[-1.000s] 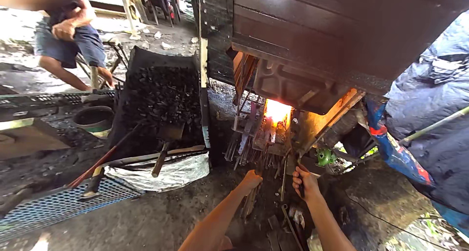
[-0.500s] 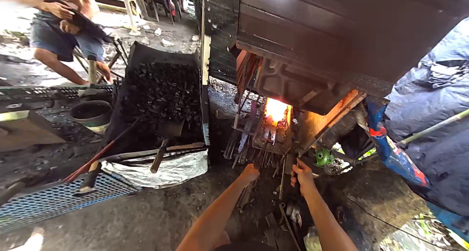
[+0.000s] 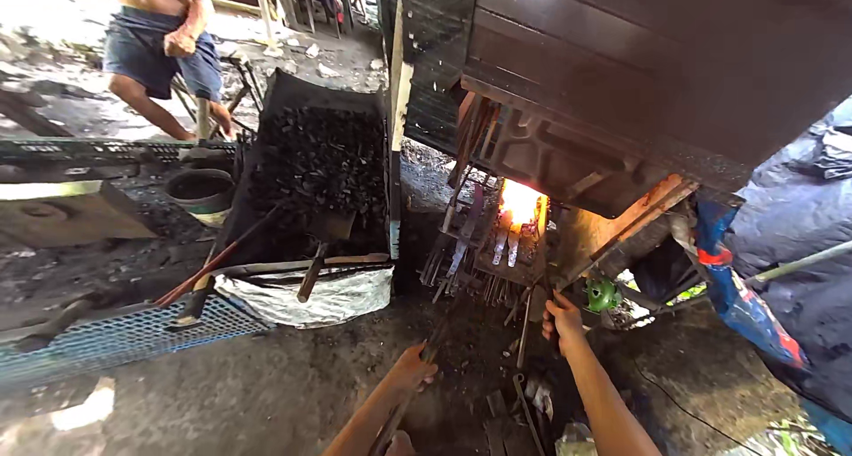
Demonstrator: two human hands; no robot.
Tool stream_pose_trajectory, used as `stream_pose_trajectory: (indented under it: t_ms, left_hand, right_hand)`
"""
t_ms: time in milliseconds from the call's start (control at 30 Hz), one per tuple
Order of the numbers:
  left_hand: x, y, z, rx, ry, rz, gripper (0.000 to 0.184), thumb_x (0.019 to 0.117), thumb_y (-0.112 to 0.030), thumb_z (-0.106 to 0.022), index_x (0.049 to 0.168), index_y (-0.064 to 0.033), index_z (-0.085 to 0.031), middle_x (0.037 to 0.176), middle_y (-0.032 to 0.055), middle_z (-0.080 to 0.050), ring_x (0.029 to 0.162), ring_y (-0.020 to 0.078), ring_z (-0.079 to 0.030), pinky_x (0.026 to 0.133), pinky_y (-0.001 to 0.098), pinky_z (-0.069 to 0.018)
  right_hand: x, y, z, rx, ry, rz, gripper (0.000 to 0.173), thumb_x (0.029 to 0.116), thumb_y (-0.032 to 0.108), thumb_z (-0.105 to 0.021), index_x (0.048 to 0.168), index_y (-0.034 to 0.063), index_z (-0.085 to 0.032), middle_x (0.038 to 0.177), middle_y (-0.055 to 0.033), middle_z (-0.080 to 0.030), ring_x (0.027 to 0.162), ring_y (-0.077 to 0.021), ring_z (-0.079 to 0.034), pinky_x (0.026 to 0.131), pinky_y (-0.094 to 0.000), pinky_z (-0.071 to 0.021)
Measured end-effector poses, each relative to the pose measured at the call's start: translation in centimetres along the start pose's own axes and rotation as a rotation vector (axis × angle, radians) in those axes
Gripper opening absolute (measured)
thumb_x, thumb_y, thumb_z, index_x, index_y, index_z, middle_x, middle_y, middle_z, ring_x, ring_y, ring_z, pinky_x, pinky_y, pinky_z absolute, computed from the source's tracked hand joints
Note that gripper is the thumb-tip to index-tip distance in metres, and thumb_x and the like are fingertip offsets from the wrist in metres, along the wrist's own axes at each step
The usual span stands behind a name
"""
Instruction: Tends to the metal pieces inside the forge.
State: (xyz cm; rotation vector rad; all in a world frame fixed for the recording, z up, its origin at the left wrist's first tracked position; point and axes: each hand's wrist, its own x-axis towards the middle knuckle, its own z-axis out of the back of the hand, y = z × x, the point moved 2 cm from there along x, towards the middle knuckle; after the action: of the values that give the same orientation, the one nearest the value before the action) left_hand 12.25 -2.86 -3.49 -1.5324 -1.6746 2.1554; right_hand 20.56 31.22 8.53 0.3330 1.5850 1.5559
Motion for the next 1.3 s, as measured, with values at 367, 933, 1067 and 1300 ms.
stream_pose_trajectory:
  t_ms: [367,933,1067,1300]
  left_hand:
    - [3.9,0.9,2.8,0.148,-0.111,-0.042,0.044,0.0841,-0.005,-0.077,0.126,-0.0049,-0.062,0.107,0.0145,-0.064,0.084,0.0222,-0.061,0.074,0.0419,-0.0526]
    - [0.7,-3.1,1.8,0.578,-0.443,-0.151,0.039,0.0995,-0.014,-0.059,0.137,-0.0063,-0.057,0.118,0.0219,-0.070,0.110,0.0375,-0.070,0.094,0.0573,-0.0556]
    - [-2.6,-4.5,-0.2,0.554,-0.399,-0.204,0.040,0.1010,-0.015,-0.060,0.139,-0.0049,-0.056,0.116,0.0223,-0.069,0.107,0.0369,-0.070,0.094,0.0558,-0.0553]
    - [1.5,-9.6,-8.4,0.327,-0.286,-0.259,0.041,0.0920,-0.015,-0.068,0.131,-0.0050,-0.062,0.111,0.0198,-0.070,0.096,0.0333,-0.070,0.084,0.0543,-0.0583]
  right_hand:
    - [-10.3,-4.7,4.1,-0.076,-0.023,0.084,0.050,0.1075,0.012,-0.050,0.157,0.0117,-0.043,0.068,-0.0078,-0.055,0.042,-0.0153,-0.049,0.036,-0.0324,-0.0465]
    - [-22.4,-10.8,7.4,-0.183,-0.048,0.174,0.058,0.1046,0.011,-0.048,0.160,0.0051,-0.033,0.069,-0.0080,-0.063,0.046,-0.0162,-0.056,0.043,-0.0343,-0.0525]
    - [-22.8,-11.5,7.8,-0.223,-0.048,0.186,0.059,0.1039,0.012,-0.049,0.160,0.0036,-0.033,0.069,-0.0076,-0.064,0.047,-0.0160,-0.058,0.045,-0.0347,-0.0535]
    - [-22.6,-10.9,8.2,-0.206,-0.043,0.196,0.058,0.1040,0.012,-0.051,0.160,0.0070,-0.037,0.069,-0.0083,-0.064,0.047,-0.0171,-0.057,0.044,-0.0358,-0.0533]
